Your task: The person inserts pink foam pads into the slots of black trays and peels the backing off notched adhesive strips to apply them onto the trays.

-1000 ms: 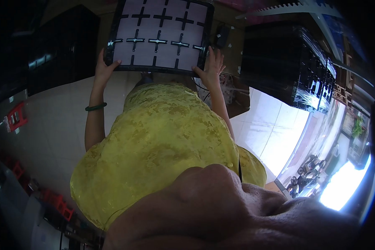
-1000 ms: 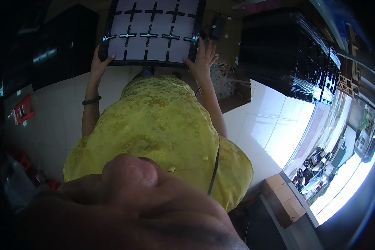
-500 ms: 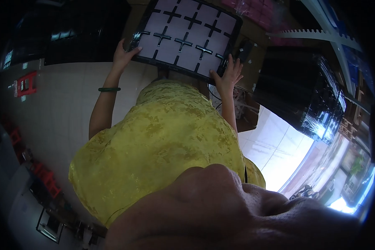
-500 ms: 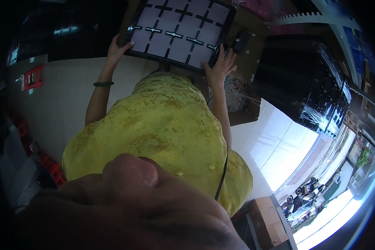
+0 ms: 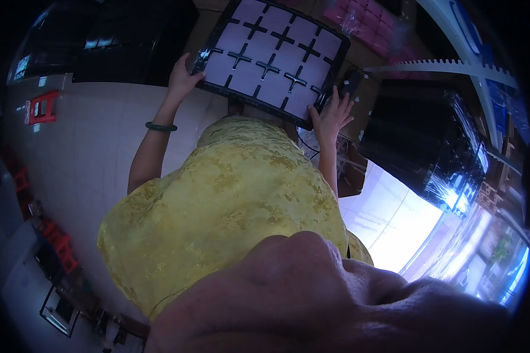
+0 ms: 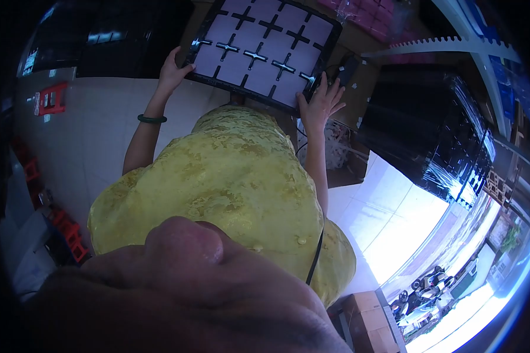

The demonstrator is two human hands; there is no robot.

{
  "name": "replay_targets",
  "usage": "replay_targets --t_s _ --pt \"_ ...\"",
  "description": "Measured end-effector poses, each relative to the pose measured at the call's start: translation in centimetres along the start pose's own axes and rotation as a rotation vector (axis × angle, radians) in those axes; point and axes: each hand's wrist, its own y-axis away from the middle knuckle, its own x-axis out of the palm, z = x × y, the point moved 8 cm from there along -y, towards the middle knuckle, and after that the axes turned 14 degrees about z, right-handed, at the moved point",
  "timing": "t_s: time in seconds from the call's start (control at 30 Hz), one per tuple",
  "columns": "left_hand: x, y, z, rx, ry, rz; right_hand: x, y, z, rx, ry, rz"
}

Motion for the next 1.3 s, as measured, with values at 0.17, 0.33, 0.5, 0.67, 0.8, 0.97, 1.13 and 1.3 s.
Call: replay_targets --t_s 0.17,0.33,0.5,0.67,0.8,0.97,1.13,1.3 --pt "0.1 0.9 -1.3 0.075 -0.191 -0.149 0.1 1.2 -1.3 0.077 -0.092 0.008" --pt "0.9 1.0 -0.4 0.045 0.125 -0.113 -1.2 1.4 -1.0 0.043 -0.129 -0.072" --pt "-0.6 2.3 -2.1 0.085 0.451 -0.214 -2.2 1.7 -0.5 0.014 -0.142 -0.092" --pt "-3.6 4.0 -8.1 0.211 1.316 -0.047 -3.7 2.1 1.6 -0.071 -0.163 -0.126" --pt "-17.0 12.3 -17.0 0.586 1.044 -0.240 -5.7 2.4 2.8 -0.155 -0.160 -0.170" --pt "-25.0 24.4 -24.1 0.723 0.310 -0.736 -6.6 2.9 3.3 -0.208 -0.176 -0.200" --pt "-21.5 17.3 -22.4 0.587 -0.557 -0.775 -5.8 3.1 3.0 -0.231 -0.241 -0.195" --pt "-15.5 6.2 -8.6 0.495 -0.757 -0.620 -6.4 3.6 2.8 -0.233 -0.247 -0.188"
